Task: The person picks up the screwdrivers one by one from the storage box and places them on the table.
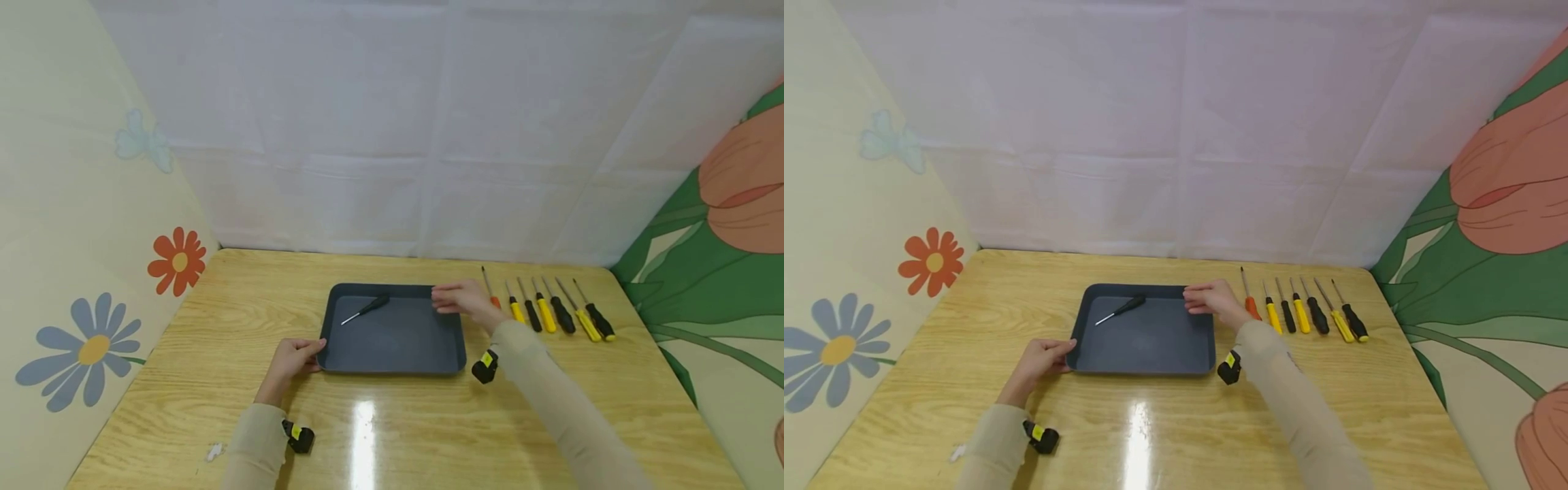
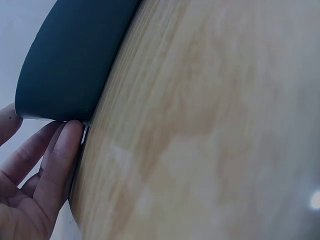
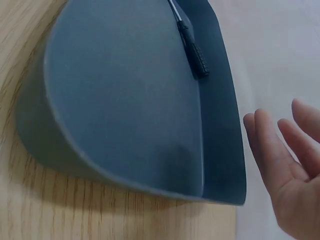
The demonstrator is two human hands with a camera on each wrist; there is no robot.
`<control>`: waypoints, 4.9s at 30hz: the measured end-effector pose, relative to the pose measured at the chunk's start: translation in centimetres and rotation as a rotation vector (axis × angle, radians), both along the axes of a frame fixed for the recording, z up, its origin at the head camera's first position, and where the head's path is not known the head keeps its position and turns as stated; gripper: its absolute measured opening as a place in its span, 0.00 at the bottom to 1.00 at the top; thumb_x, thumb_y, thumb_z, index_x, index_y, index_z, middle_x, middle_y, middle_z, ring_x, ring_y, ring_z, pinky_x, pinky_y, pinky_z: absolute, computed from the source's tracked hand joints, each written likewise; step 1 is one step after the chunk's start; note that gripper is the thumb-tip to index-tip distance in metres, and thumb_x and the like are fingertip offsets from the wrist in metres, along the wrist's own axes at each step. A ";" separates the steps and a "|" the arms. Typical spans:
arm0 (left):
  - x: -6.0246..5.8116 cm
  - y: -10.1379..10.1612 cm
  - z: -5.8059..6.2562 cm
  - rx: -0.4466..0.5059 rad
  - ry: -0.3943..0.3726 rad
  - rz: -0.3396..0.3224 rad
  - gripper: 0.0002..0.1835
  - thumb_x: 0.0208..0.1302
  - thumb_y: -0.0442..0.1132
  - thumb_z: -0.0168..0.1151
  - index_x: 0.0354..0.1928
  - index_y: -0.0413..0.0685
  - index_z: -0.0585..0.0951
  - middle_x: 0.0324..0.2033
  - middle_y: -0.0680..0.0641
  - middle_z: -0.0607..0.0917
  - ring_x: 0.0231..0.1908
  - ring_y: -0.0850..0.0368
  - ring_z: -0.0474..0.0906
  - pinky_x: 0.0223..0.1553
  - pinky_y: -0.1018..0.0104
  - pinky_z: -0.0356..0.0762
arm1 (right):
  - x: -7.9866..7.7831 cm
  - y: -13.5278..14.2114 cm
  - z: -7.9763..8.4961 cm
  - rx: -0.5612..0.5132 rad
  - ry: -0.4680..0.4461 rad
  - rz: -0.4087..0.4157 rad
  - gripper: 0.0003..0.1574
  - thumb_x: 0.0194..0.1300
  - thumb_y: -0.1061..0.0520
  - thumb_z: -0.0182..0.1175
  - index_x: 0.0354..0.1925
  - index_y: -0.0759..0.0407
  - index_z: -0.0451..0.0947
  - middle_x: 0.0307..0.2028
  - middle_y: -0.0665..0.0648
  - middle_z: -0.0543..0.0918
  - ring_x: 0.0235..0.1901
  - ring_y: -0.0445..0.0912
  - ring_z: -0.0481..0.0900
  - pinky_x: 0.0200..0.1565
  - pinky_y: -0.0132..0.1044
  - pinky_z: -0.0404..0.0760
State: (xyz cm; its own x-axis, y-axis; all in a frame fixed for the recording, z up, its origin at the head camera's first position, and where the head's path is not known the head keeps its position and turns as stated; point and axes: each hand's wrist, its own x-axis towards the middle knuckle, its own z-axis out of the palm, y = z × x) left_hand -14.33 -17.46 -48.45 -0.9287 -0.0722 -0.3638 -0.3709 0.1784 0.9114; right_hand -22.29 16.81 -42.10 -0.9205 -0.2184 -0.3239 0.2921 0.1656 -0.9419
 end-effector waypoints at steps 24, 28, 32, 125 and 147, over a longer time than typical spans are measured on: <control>0.0 0.2 0.0 -0.010 -0.007 0.008 0.15 0.59 0.37 0.62 0.38 0.26 0.81 0.21 0.46 0.80 0.21 0.59 0.76 0.25 0.66 0.81 | -1.6 -2.7 -0.3 -0.043 -0.022 0.030 0.23 0.63 0.66 0.54 0.55 0.76 0.67 0.48 0.76 0.73 0.33 0.49 0.82 0.40 0.41 0.81; 0.0 0.0 -0.1 -0.008 -0.009 0.007 0.16 0.59 0.38 0.62 0.38 0.27 0.81 0.23 0.45 0.81 0.22 0.58 0.77 0.26 0.65 0.81 | -1.8 -3.4 -0.4 -0.032 -0.025 0.039 0.22 0.63 0.66 0.54 0.55 0.75 0.68 0.47 0.77 0.73 0.34 0.52 0.82 0.41 0.43 0.81; 0.2 -0.2 -0.1 0.025 0.036 -0.029 0.17 0.57 0.41 0.64 0.35 0.29 0.82 0.22 0.45 0.81 0.21 0.58 0.77 0.25 0.64 0.81 | -2.1 -4.0 -0.6 -0.019 -0.023 0.057 0.22 0.63 0.66 0.54 0.54 0.75 0.68 0.47 0.77 0.73 0.38 0.58 0.81 0.41 0.44 0.81; -0.1 0.3 0.0 0.030 0.002 0.012 0.14 0.58 0.35 0.61 0.37 0.24 0.80 0.20 0.47 0.80 0.20 0.59 0.76 0.25 0.65 0.81 | -2.6 -12.1 -4.0 0.375 0.059 0.146 0.21 0.50 0.74 0.61 0.45 0.67 0.79 0.44 0.64 0.80 0.30 0.48 0.82 0.30 0.34 0.82; -0.1 0.3 0.1 0.054 0.017 0.018 0.15 0.58 0.33 0.61 0.39 0.23 0.79 0.20 0.44 0.81 0.18 0.59 0.77 0.23 0.66 0.81 | -2.6 -11.9 -3.8 0.437 0.093 0.166 0.14 0.48 0.76 0.59 0.35 0.68 0.81 0.33 0.62 0.81 0.26 0.48 0.82 0.28 0.35 0.82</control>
